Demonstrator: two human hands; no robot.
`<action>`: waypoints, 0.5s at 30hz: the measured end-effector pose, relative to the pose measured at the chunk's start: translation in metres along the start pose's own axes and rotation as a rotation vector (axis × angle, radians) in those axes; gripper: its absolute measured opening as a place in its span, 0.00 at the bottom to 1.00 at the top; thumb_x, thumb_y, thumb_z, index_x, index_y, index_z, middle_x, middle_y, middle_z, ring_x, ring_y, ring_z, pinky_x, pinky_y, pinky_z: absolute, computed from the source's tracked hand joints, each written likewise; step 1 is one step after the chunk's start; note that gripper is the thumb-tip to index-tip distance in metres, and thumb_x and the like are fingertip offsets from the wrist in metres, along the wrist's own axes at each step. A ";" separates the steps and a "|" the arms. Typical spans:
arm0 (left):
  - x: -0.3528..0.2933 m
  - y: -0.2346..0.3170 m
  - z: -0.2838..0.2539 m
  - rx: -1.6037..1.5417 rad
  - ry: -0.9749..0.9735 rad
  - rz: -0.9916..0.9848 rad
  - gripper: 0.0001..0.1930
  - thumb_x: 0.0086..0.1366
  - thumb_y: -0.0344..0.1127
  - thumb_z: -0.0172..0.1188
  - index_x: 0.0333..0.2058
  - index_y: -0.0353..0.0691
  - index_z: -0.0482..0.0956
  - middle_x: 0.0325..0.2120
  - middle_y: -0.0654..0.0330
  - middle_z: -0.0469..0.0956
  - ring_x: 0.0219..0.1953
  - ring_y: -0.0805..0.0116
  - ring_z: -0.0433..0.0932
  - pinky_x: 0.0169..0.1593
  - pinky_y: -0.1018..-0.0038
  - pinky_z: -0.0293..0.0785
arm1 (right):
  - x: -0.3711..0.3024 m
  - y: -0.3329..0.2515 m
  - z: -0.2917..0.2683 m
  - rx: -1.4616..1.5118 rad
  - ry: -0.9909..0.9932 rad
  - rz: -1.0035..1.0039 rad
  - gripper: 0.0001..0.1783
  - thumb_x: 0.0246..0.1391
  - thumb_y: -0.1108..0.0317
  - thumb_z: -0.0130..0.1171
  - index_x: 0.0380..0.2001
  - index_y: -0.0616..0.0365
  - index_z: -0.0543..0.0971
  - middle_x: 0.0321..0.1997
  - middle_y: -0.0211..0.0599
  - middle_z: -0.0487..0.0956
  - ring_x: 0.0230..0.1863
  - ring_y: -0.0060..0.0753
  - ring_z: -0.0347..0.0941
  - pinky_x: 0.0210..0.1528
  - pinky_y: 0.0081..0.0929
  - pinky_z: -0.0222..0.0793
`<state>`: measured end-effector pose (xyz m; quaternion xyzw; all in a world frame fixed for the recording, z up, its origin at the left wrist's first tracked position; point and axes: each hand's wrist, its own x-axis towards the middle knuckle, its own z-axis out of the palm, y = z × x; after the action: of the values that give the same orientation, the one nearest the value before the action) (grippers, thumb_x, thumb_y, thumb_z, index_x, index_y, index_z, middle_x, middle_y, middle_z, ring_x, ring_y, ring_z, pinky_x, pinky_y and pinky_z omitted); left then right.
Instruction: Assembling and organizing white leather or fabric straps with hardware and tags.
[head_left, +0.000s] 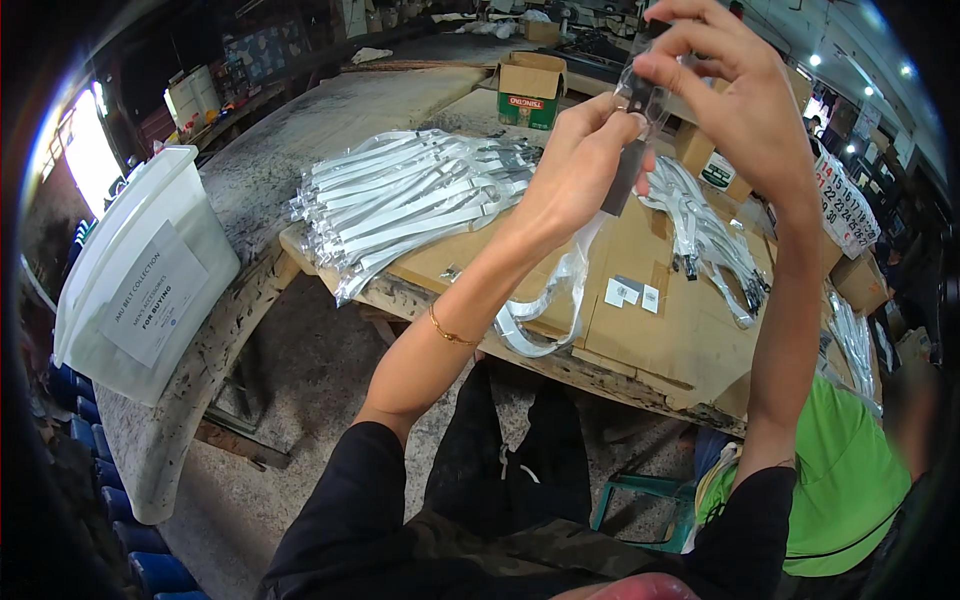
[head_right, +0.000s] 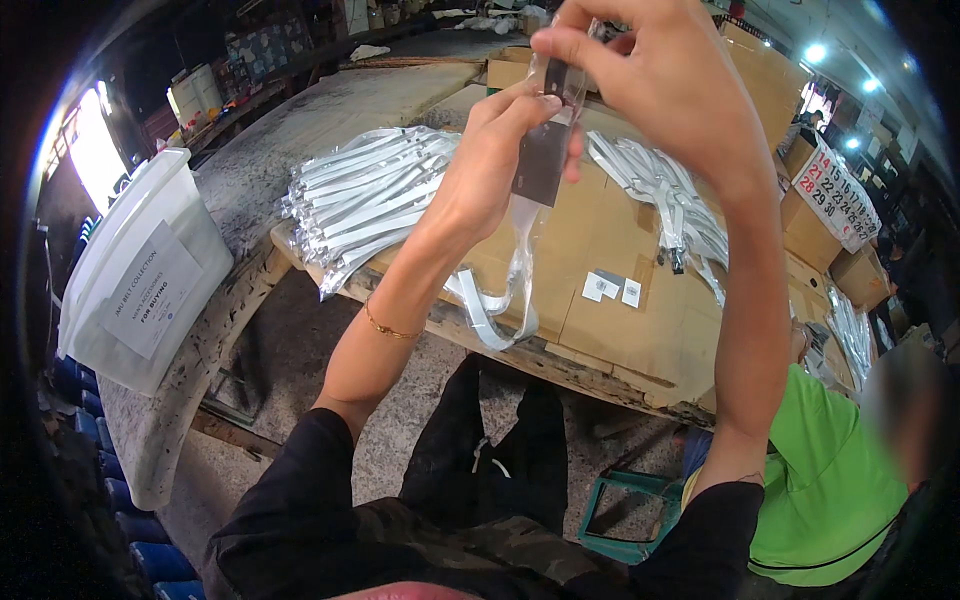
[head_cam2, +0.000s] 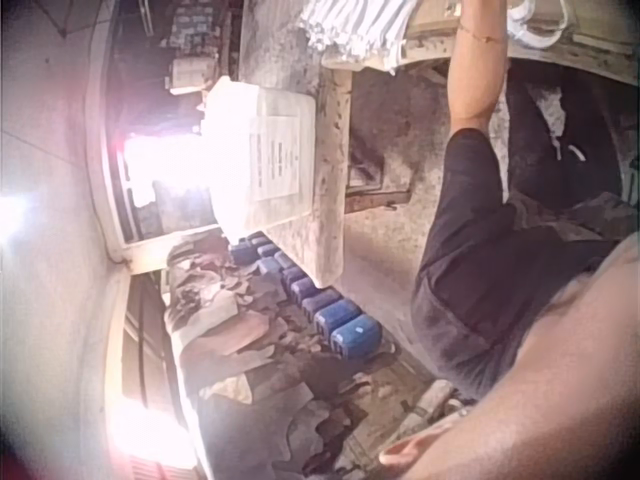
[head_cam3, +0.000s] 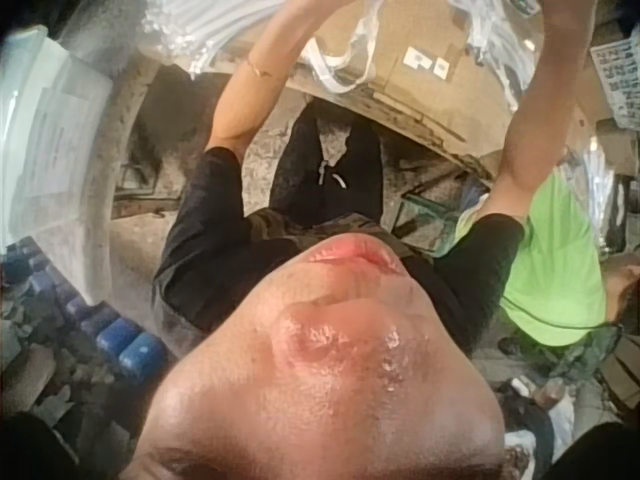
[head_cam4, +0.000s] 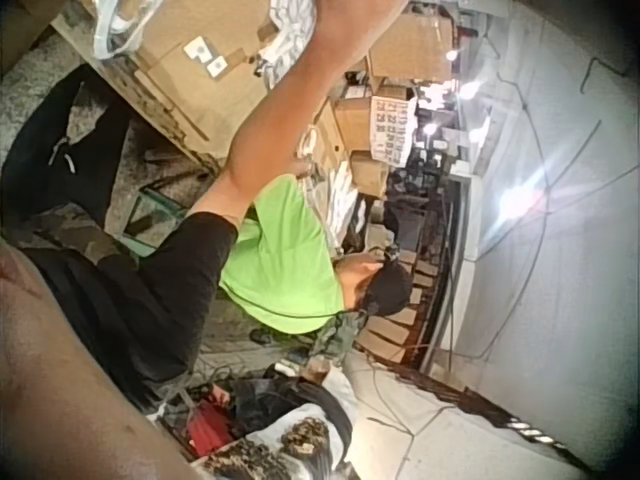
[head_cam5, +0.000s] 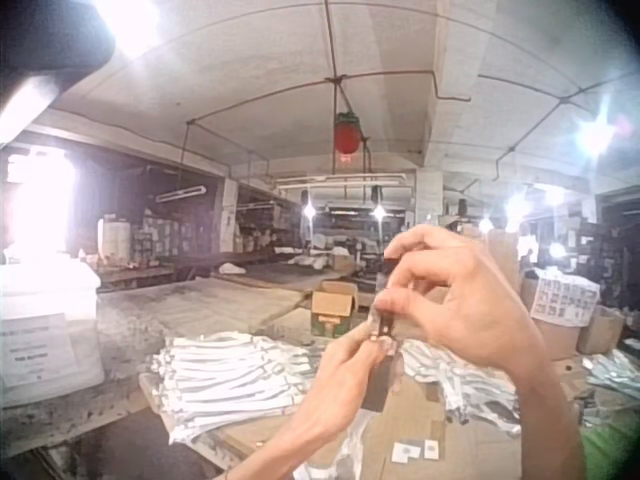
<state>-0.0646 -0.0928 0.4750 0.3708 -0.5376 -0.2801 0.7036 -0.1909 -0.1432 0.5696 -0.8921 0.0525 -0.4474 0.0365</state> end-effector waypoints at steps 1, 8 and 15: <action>-0.001 0.002 0.001 0.031 -0.019 0.034 0.13 0.64 0.37 0.43 0.33 0.33 0.70 0.23 0.57 0.75 0.24 0.70 0.75 0.29 0.75 0.68 | 0.002 0.001 0.000 0.071 0.024 0.019 0.07 0.51 0.70 0.64 0.27 0.63 0.80 0.43 0.33 0.76 0.34 0.22 0.72 0.37 0.19 0.70; 0.003 0.001 -0.008 -0.278 -0.216 -0.222 0.17 0.63 0.40 0.42 0.35 0.30 0.72 0.24 0.54 0.76 0.26 0.64 0.77 0.33 0.71 0.70 | 0.012 0.007 -0.011 0.197 -0.194 0.165 0.06 0.53 0.71 0.62 0.29 0.64 0.81 0.38 0.33 0.78 0.33 0.19 0.71 0.36 0.19 0.69; 0.007 0.002 -0.013 -0.216 -0.161 -0.188 0.14 0.59 0.37 0.43 0.33 0.32 0.73 0.20 0.58 0.72 0.20 0.67 0.69 0.33 0.73 0.69 | 0.010 0.015 -0.002 0.429 -0.178 0.089 0.05 0.52 0.73 0.62 0.31 0.65 0.81 0.36 0.32 0.78 0.35 0.19 0.72 0.40 0.19 0.70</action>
<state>-0.0499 -0.0944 0.4783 0.3181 -0.5219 -0.4297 0.6647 -0.1873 -0.1594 0.5774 -0.8966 -0.0078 -0.3658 0.2496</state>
